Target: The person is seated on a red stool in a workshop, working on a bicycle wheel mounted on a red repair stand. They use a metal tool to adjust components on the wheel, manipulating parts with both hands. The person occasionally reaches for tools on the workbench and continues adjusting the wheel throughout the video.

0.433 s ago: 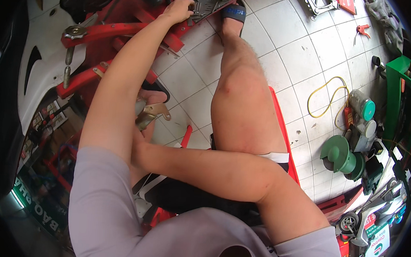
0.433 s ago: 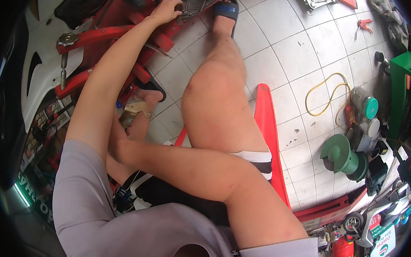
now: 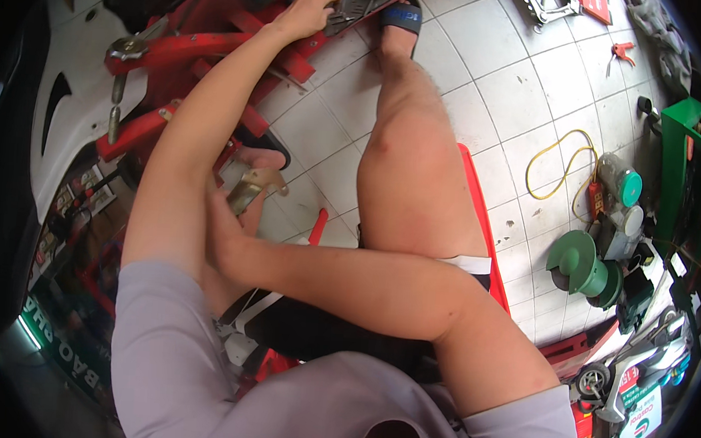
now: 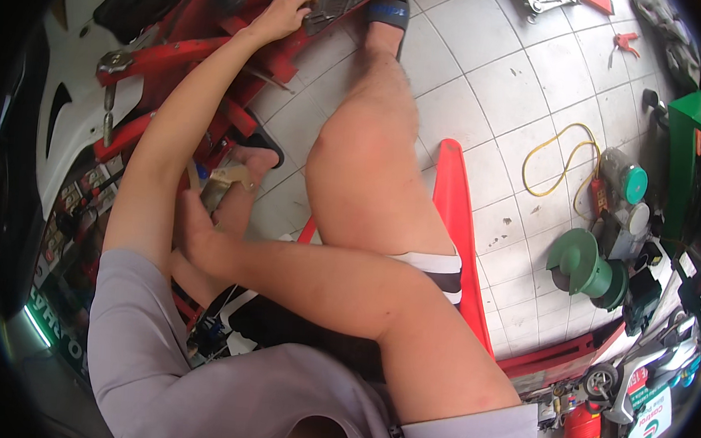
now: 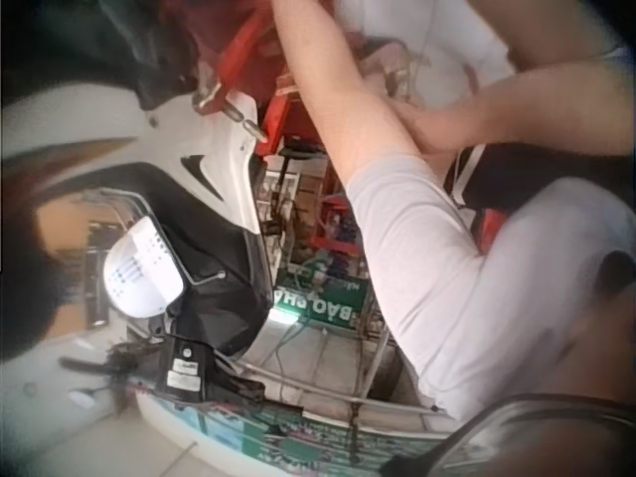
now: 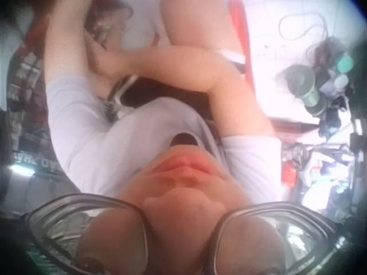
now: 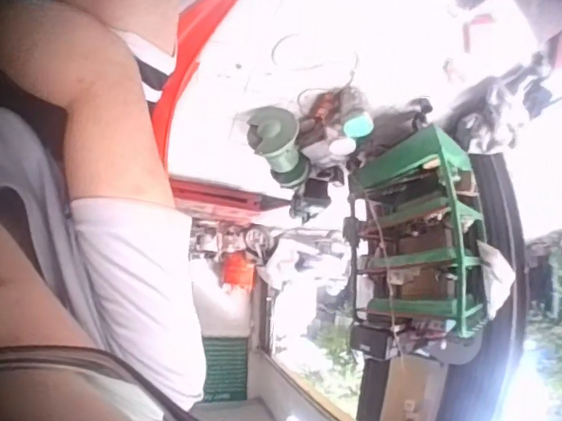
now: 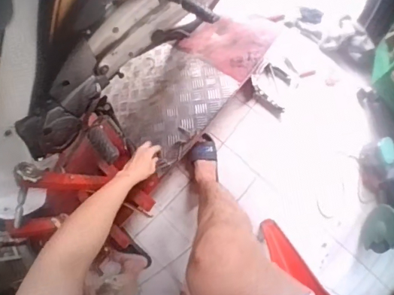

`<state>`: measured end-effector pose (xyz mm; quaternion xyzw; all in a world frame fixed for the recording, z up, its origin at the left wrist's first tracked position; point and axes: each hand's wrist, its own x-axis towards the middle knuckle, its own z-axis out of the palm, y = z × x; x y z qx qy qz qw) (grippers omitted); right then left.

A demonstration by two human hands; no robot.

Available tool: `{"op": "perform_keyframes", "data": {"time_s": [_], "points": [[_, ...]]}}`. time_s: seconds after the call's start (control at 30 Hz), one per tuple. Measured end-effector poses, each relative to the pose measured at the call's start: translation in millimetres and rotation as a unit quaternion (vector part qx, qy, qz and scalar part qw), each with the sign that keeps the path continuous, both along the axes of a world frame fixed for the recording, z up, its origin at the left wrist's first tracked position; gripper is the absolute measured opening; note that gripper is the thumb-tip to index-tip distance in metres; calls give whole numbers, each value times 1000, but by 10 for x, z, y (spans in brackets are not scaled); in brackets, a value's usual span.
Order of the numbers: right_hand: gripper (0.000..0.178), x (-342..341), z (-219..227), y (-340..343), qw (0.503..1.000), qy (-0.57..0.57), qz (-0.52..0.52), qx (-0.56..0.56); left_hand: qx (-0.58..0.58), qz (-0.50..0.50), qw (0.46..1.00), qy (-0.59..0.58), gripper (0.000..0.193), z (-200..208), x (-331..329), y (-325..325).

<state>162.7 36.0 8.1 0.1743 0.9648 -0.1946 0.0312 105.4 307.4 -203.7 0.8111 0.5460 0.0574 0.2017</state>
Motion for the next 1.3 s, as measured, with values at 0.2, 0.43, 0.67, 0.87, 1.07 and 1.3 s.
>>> {"op": "perform_keyframes", "data": {"time_s": [0.2, 0.43, 0.67, 0.87, 1.07, 1.3], "points": [[14, 226, 125, 357, 977, 37, -24, -210, -109, 152, 967, -173, 15, 1573, -74, -882], [18, 228, 8, 501, 985, 70, 46, -148, 103, 542, 685, -477, 13, 2634, -602, -3038], [23, 322, -85, 640, 974, 79, 97, -191, 106, 558, 274, -776, 10, 1849, 338, -3884], [16, 360, -116, 895, 948, 43, 164, -270, 29, 490, 187, -851, 9, 1789, 400, -3764], [15, 377, -130, 969, 950, 48, 176, -255, 19, 445, 133, -885, 10, 1727, 355, -3745], [12, 406, -205, 899, 949, 108, 189, -228, -29, 445, 69, -892, 8, 1742, 269, -3709]]}}
